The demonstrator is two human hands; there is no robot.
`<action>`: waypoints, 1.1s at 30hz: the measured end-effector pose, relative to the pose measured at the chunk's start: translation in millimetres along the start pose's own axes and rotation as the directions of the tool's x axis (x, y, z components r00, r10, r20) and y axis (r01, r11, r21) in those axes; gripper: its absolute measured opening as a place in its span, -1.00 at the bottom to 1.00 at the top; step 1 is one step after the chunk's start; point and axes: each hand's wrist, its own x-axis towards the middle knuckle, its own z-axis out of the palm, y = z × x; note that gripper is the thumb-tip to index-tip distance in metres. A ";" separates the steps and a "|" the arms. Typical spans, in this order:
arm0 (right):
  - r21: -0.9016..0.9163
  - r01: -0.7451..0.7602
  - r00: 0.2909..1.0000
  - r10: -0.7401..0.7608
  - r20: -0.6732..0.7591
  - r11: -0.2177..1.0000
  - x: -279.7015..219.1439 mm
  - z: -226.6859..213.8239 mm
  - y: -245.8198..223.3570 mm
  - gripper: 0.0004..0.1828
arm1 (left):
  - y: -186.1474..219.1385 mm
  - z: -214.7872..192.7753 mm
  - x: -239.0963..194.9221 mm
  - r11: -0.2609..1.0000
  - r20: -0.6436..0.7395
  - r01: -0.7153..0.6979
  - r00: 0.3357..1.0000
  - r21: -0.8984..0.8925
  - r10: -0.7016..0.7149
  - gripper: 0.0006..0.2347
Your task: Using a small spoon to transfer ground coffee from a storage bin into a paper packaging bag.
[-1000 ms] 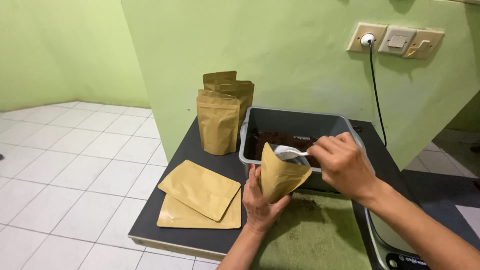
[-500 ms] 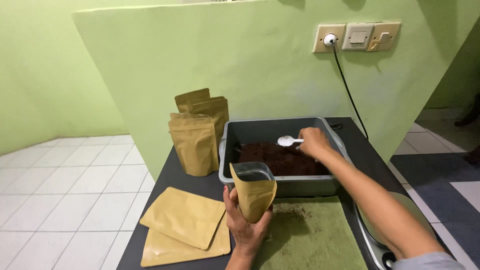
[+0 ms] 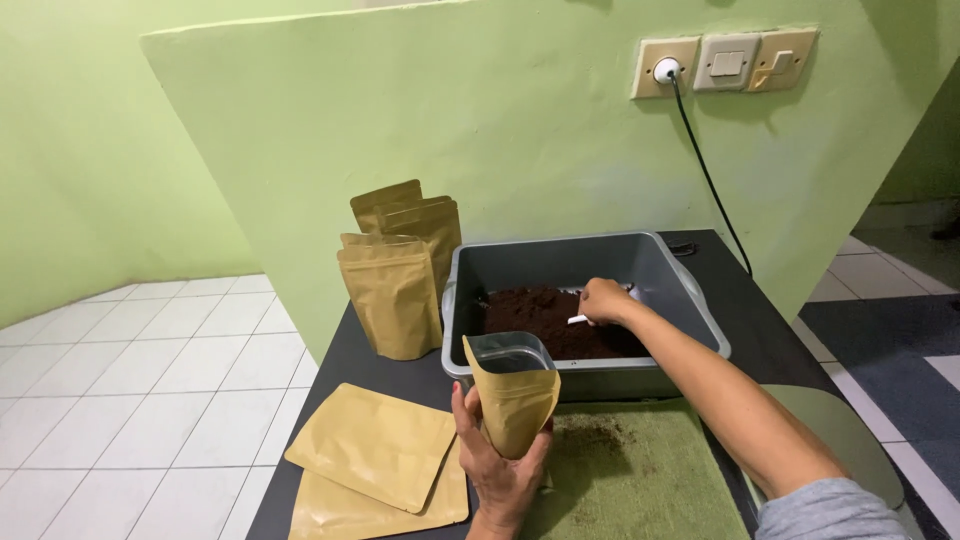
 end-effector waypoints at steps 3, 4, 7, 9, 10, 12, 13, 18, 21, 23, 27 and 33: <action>0.265 -0.082 0.995 0.064 0.077 0.961 -28.3 -12.2 -8.1 -0.65 | -3.9 2.0 -0.5 0.999 -0.010 -0.025 1.000 0.046 0.025 -0.01; 0.266 -0.080 0.995 0.063 0.072 0.961 -30.3 -14.3 -7.8 -0.65 | -5.5 2.0 -1.0 0.999 -0.011 -0.029 1.000 0.043 0.029 -0.01; 0.332 -0.079 0.997 0.078 0.016 0.940 -35.5 -21.8 -3.1 -0.65 | -8.3 3.9 -3.6 0.997 0.002 -0.005 1.000 0.076 0.005 -0.01; 0.386 -0.042 0.994 0.078 -0.078 0.922 -36.1 -27.4 0.7 -0.63 | -9.0 5.1 -4.0 0.994 -0.008 -0.020 1.000 0.107 0.021 -0.02; 0.385 -0.044 0.993 0.081 -0.080 0.922 -38.6 -32.0 2.5 -0.63 | -8.8 4.3 -2.9 0.994 -0.008 -0.020 1.000 0.104 0.020 -0.02; 0.318 -0.018 0.983 0.075 -0.168 0.948 -43.5 -40.5 6.2 -0.55 | -8.7 3.0 -2.3 0.993 0.009 -0.038 0.999 0.114 0.037 -0.02; 0.313 -0.020 0.983 0.076 -0.168 0.950 -50.5 -46.6 4.3 -0.55 | -8.7 3.3 -2.0 0.993 0.007 -0.033 0.999 0.111 0.033 -0.02; 0.202 0.000 0.969 0.050 -0.241 0.979 -62.6 -72.7 1.9 -0.60 | -14.5 3.1 -3.2 0.990 0.011 -0.098 0.995 0.097 0.097 -0.04; 0.159 0.002 0.966 0.040 -0.256 0.987 -76.8 -89.7 -4.6 -0.64 | -16.7 1.5 -3.6 0.987 0.020 -0.111 0.994 0.119 0.110 -0.04; 0.211 0.030 0.970 0.023 -0.243 0.977 -109.3 -100.0 -20.1 -0.67 | -9.1 0.2 -0.4 0.987 0.007 -0.114 0.993 0.116 0.114 -0.05; 0.256 0.139 0.966 -0.074 -0.249 0.957 -141.4 -115.8 -32.4 -0.74 | -15.7 2.8 -2.2 0.983 -0.005 -0.137 0.990 0.121 0.138 -0.04; 0.248 0.275 0.955 -0.234 -0.181 0.929 -183.5 -127.3 -42.5 -0.73 | -14.7 1.7 -2.7 0.980 0.024 -0.131 0.991 0.147 0.129 -0.03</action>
